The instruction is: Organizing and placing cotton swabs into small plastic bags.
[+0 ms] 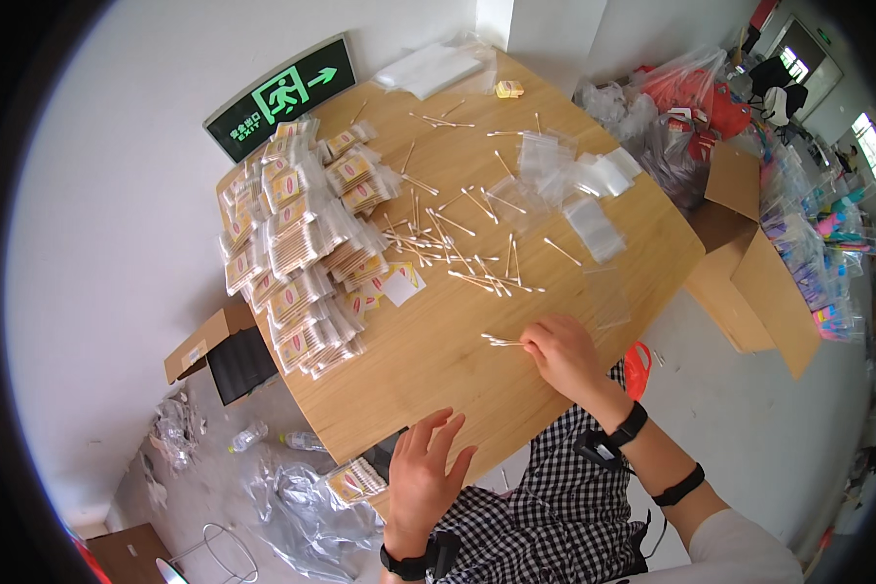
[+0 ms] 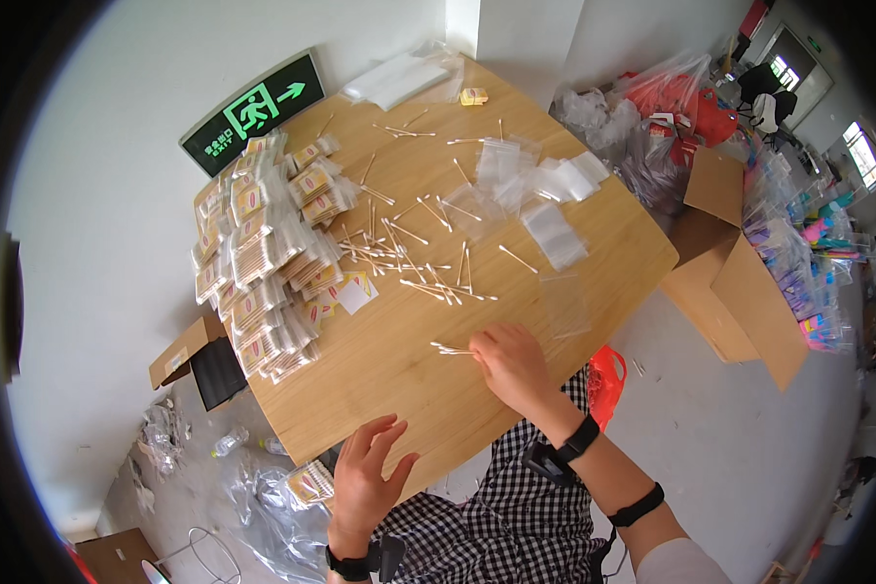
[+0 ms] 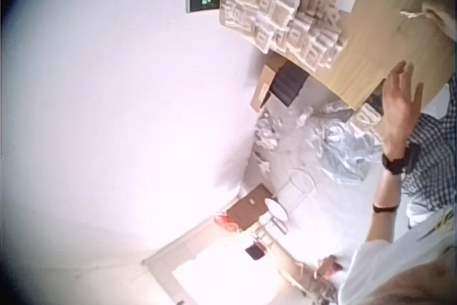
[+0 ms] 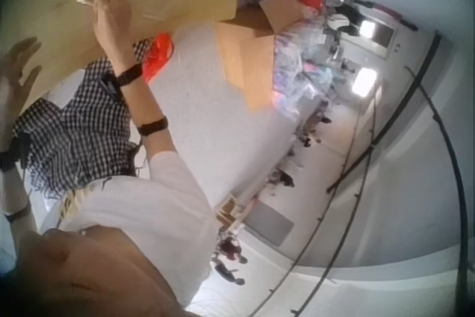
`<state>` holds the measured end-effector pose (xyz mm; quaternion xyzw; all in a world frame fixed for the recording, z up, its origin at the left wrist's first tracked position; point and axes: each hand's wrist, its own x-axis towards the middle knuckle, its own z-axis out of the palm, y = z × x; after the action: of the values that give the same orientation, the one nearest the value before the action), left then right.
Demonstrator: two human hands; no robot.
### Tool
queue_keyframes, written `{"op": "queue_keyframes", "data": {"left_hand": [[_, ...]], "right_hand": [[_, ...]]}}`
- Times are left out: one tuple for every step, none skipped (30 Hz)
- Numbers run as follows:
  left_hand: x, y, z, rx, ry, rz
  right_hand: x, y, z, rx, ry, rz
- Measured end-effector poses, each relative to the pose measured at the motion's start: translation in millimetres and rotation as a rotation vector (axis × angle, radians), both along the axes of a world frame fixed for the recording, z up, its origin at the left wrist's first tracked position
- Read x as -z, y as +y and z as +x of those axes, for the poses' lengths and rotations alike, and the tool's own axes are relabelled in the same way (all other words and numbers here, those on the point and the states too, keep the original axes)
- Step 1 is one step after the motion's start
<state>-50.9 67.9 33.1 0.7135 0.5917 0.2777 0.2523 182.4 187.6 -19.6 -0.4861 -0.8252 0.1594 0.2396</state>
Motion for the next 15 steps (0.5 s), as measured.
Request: {"op": "queue_keyframes", "data": {"left_hand": [[0.4,1.4,1.7,0.005,0.003,0.006],[0.5,2.0,3.4,0.009,0.001,-0.001],[0.9,2.1,4.2,0.012,0.0,-0.008],[1.0,0.9,2.5,0.006,0.012,-0.002],[0.6,0.7,1.7,0.006,0.015,0.005],[-0.1,0.1,0.8,-0.007,0.016,-0.001],[-0.7,-1.3,0.0,-0.022,0.016,-0.011],[-0.5,-2.8,-1.8,-0.025,0.019,-0.011],[-0.1,-4.3,-3.4,-0.036,0.021,-0.021],[0.4,-5.4,-5.8,-0.052,0.023,-0.033],[1.3,-6.0,-8.2,-0.061,0.025,-0.036],[2.8,-6.9,-10.6,-0.064,0.02,-0.04],[3.9,-8.3,-11.4,-0.067,0.012,-0.044],[5.4,-8.9,-11.2,-0.075,0.011,-0.05],[7.4,-8.4,-10.4,-0.079,0.011,-0.031]], "right_hand": [[0.4,8.2,-7.0,0.005,0.003,0.006],[0.6,18.2,-13.7,0.006,-0.034,0.052],[0.8,28.8,-20.1,0.007,-0.071,0.098],[0.9,40.2,-29.8,0.007,-0.066,0.102],[0.1,53.7,-37.4,0.061,-0.046,0.226],[-0.3,65.6,-40.9,0.116,-0.025,0.349],[4.0,75.7,-40.2,0.113,-0.024,0.352],[10.1,84.6,-40.7,0.07,0.027,0.265],[16.2,88.8,-39.8,0.027,0.076,0.178],[16.0,88.6,-41.3,0.019,0.079,0.175],[15.8,86.7,-41.6,0.005,0.086,0.116],[16.1,84.1,-41.8,-0.008,0.092,0.057],[16.5,79.7,-40.4,-0.016,0.091,0.052],[17.3,73.9,-39.2,-0.024,0.121,0.045],[18.4,67.7,-38.1,-0.032,0.151,0.036]]}}
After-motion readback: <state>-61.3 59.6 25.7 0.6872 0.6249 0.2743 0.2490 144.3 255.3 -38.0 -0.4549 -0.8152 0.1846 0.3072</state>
